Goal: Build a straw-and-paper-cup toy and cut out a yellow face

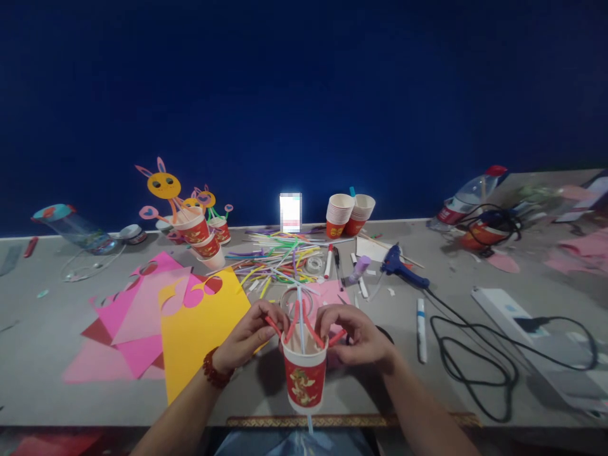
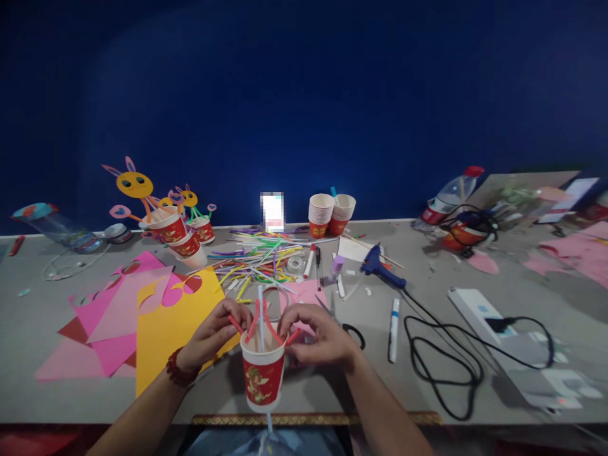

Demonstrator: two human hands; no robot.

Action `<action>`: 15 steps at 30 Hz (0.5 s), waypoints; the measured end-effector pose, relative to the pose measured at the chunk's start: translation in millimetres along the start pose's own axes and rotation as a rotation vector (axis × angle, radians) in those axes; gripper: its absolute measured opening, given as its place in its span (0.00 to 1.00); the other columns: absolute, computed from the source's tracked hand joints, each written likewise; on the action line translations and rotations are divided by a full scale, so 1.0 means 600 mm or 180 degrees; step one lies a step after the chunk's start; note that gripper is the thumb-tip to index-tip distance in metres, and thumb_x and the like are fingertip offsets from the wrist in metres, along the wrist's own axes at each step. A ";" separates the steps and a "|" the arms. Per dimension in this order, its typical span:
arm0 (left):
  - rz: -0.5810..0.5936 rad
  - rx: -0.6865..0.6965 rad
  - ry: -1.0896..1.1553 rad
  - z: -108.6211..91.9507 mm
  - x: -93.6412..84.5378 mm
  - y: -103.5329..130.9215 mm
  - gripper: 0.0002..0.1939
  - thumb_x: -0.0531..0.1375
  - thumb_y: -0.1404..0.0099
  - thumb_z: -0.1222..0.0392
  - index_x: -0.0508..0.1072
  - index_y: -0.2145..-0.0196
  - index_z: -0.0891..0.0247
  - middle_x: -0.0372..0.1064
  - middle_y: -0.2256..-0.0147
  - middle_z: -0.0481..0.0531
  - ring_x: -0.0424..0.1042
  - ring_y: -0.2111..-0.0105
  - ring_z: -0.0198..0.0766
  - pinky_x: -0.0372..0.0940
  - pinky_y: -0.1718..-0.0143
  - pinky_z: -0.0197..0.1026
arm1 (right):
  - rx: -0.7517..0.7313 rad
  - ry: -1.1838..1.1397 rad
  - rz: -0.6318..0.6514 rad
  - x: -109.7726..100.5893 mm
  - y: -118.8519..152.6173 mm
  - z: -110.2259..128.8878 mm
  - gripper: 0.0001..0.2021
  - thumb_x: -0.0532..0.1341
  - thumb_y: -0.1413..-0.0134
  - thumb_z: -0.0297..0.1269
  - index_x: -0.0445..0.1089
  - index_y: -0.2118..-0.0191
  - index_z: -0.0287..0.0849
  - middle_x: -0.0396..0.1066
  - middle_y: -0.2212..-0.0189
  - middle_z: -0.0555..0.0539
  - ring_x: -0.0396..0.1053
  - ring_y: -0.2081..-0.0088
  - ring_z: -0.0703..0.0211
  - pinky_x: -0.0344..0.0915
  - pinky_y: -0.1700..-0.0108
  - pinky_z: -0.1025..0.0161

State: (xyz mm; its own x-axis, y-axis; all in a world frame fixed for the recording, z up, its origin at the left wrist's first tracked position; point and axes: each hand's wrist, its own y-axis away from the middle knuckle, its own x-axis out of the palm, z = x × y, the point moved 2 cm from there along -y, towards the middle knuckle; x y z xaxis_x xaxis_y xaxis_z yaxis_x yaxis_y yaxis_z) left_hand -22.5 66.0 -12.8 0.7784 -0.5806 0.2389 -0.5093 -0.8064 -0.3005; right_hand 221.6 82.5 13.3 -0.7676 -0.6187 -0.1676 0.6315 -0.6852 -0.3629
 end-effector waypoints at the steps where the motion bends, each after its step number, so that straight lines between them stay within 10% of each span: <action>1: -0.0015 0.0019 -0.0024 0.002 -0.001 0.001 0.04 0.57 0.29 0.60 0.66 0.59 0.61 0.69 0.61 0.54 0.69 0.59 0.40 0.64 0.57 0.43 | 0.0012 0.0019 -0.0014 0.000 0.001 0.000 0.09 0.65 0.48 0.41 0.71 0.67 0.41 0.72 0.70 0.47 0.69 0.68 0.58 0.66 0.64 0.63; 10: 0.0070 0.0387 -0.0472 -0.018 0.014 -0.001 0.03 0.55 0.28 0.60 0.64 0.57 0.60 0.68 0.61 0.55 0.69 0.60 0.40 0.66 0.58 0.44 | -0.0309 0.0086 -0.0273 -0.025 0.000 0.001 0.30 0.64 0.48 0.60 0.69 0.49 0.42 0.73 0.56 0.40 0.73 0.64 0.54 0.72 0.61 0.57; 15: 0.0057 0.0611 -0.1176 -0.042 0.026 0.012 0.05 0.52 0.27 0.64 0.64 0.55 0.59 0.69 0.58 0.56 0.70 0.57 0.40 0.66 0.56 0.43 | -0.1130 0.1082 -0.2475 -0.019 0.047 0.058 0.15 0.62 0.41 0.45 0.71 0.51 0.44 0.73 0.62 0.43 0.70 0.68 0.55 0.70 0.66 0.56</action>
State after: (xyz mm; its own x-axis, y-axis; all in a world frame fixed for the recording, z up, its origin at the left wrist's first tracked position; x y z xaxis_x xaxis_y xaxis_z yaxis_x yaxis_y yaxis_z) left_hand -23.1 48.3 12.1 0.8673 -0.4867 -0.1049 -0.4734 -0.7407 -0.4767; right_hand 252.0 57.0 37.0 -0.9884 0.1516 0.0012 -0.1034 -0.6680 -0.7370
